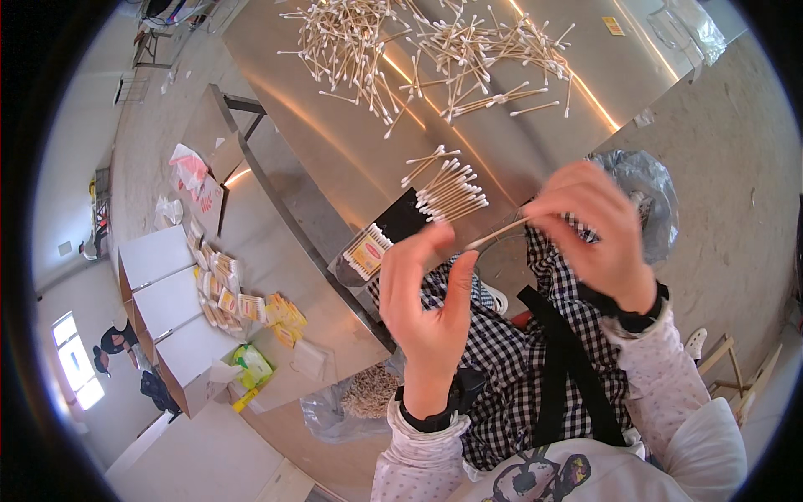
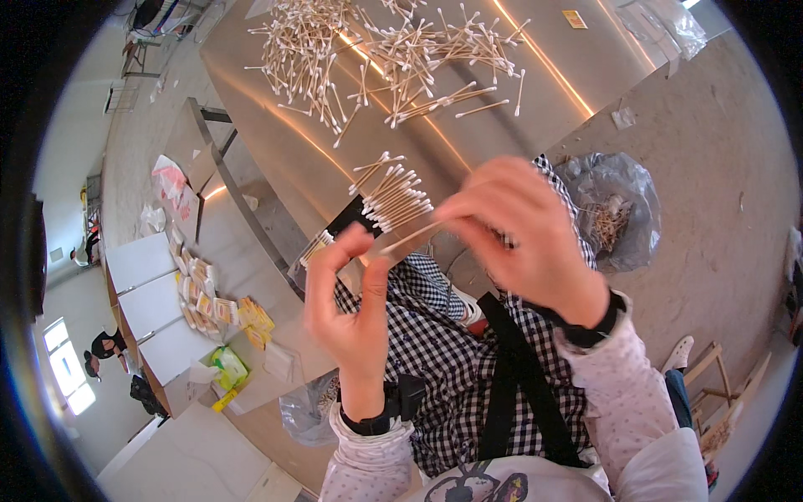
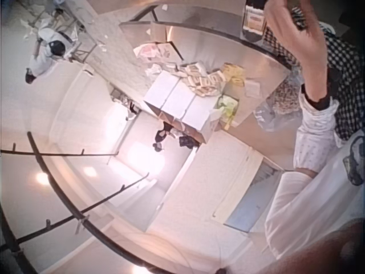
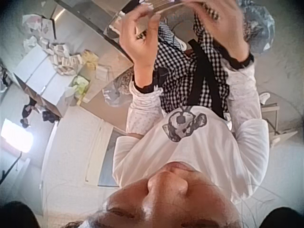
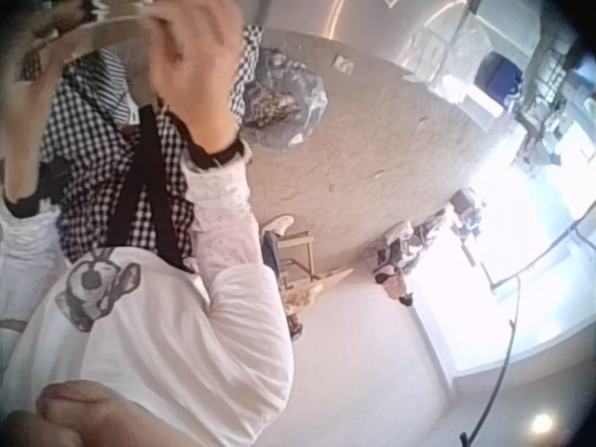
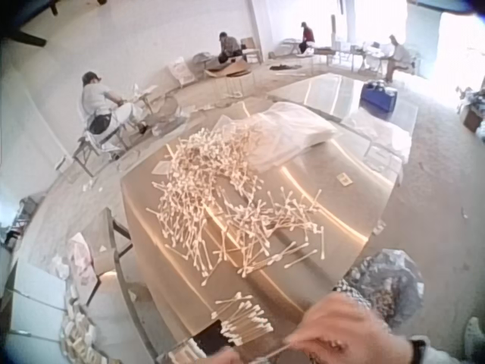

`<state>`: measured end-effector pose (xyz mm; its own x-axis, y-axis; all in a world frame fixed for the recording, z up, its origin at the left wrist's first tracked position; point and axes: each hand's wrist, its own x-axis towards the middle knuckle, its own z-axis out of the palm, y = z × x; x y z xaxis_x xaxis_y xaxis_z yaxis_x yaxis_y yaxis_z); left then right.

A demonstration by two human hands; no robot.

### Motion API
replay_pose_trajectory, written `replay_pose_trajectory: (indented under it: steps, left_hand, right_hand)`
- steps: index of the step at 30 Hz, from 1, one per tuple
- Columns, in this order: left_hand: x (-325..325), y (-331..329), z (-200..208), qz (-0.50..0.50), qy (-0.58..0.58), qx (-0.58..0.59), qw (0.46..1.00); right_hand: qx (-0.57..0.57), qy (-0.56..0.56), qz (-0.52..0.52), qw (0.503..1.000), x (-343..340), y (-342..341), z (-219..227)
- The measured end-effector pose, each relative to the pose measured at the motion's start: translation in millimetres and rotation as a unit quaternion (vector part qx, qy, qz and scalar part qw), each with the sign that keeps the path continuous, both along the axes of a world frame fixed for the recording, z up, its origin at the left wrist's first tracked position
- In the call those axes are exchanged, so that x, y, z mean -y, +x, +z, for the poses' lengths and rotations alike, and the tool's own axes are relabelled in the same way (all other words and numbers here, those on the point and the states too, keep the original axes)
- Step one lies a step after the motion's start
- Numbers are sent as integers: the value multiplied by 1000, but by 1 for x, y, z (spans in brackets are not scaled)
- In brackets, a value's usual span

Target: The person opens a plastic bag, gathers cotton swabs from a pile to align them into a row, and then wraps a paper label around the bundle.

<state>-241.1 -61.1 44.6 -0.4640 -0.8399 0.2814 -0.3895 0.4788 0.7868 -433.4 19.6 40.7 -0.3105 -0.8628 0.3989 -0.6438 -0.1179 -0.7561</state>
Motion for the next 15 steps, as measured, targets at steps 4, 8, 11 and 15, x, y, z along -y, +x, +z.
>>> replay_pose_trajectory:
  steps: [4,8,11,15]
  left_hand:
    - [9,14,-15,26,57,57,996]
    - [25,29,-28,37,57,136,988]
    - [35,28,-31,39,53,180,981]
    - [63,10,-48,-18,-22,168,985]
  right_hand:
    - [-36,140,-168,975,-58,-45,14]
    - [-117,264,-235,928,-150,-95,-8]
    - [-167,317,-243,902,-169,-91,-16]
    - [-95,292,-221,926,-145,-78,-25]
